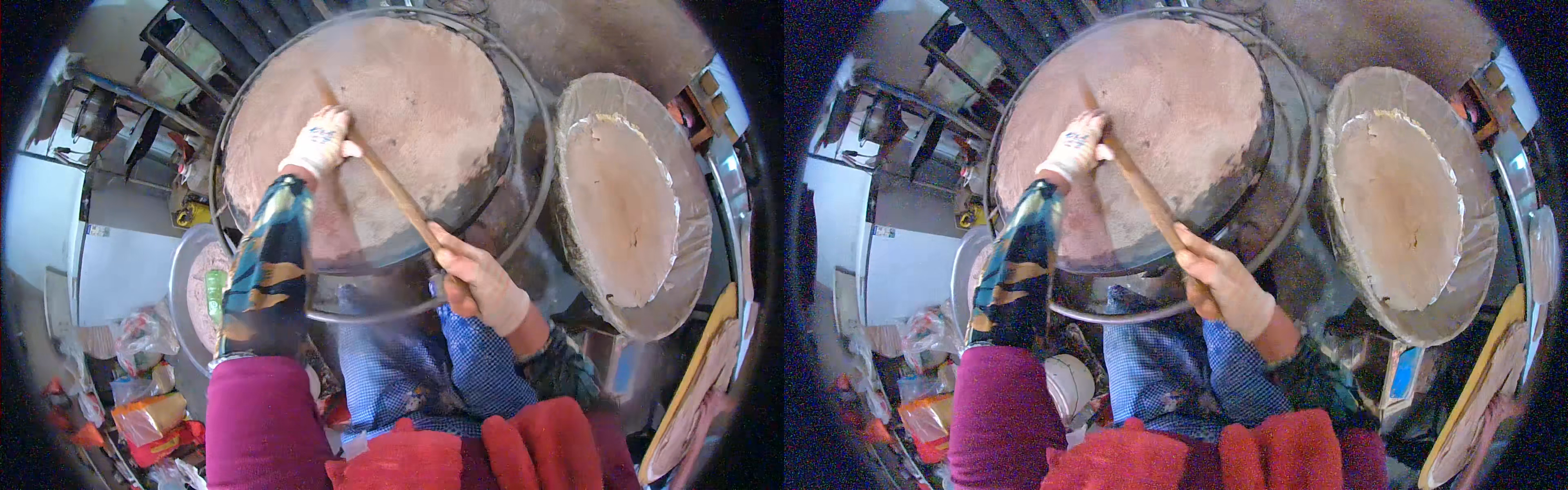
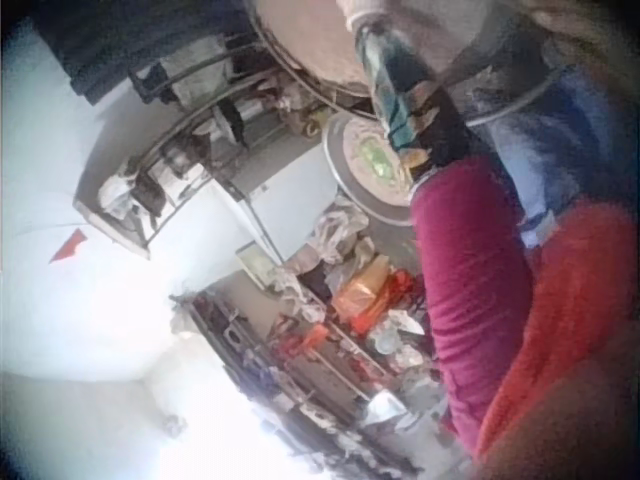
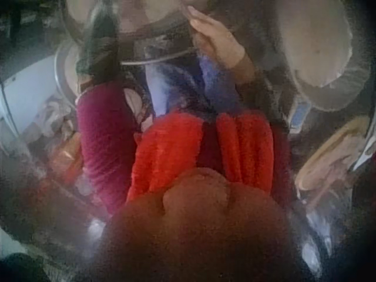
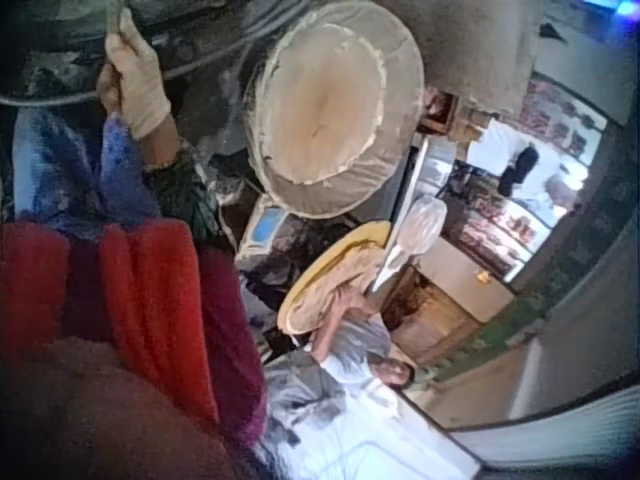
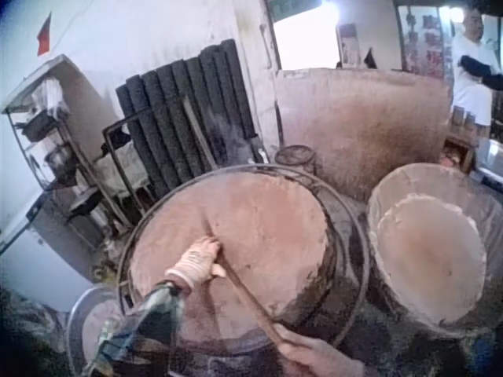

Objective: The person spreads batter across a hot griddle with a wooden stick, loosens and removes the cooked flatbread using a scraper and by hand, scrapes the griddle surface clean, and ladles new batter onto the griddle to spread it.

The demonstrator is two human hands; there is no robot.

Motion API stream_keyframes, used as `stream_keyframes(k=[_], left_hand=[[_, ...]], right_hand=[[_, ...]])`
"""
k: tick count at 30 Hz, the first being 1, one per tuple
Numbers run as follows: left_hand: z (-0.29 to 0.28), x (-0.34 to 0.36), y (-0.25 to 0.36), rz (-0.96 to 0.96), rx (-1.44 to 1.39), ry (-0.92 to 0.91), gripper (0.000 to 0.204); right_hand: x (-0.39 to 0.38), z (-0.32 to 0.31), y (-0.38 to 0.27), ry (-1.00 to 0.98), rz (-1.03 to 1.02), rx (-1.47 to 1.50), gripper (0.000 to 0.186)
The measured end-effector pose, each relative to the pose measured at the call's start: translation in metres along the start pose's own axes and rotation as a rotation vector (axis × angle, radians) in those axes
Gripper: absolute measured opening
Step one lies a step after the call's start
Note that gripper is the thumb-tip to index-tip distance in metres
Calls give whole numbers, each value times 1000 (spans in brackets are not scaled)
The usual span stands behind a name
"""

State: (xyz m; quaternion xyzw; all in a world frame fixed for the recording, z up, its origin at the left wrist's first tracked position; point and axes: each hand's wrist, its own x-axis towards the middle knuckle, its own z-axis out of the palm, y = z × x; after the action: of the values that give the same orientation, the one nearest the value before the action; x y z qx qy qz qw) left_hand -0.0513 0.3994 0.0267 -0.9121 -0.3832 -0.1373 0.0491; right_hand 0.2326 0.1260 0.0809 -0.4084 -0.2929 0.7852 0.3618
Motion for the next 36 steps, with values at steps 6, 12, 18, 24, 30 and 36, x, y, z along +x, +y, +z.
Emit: stream_keyframes(k=[6,12,18,24,30,36], left_hand=[[-42,-107,-47,-156,94,-105,92],[-90,-245,-2,-357,149,-253,96],[-99,-114,154,-54,-10,21,106],[-10,7,248,330,-99,-134,97],[-25,-28,184,213,-63,-114,91],[-71,-157,72,-151,105,-207,95]], right_hand=[[43,55,34,-21,66,-181,50],[41,71,128,-37,-512,-827,51],[-137,14,120,207,-170,-626,60],[-206,-7,108,602,221,-85,60],[-163,-14,97,143,187,274,60],[-61,25,82,-106,177,-242,54]])
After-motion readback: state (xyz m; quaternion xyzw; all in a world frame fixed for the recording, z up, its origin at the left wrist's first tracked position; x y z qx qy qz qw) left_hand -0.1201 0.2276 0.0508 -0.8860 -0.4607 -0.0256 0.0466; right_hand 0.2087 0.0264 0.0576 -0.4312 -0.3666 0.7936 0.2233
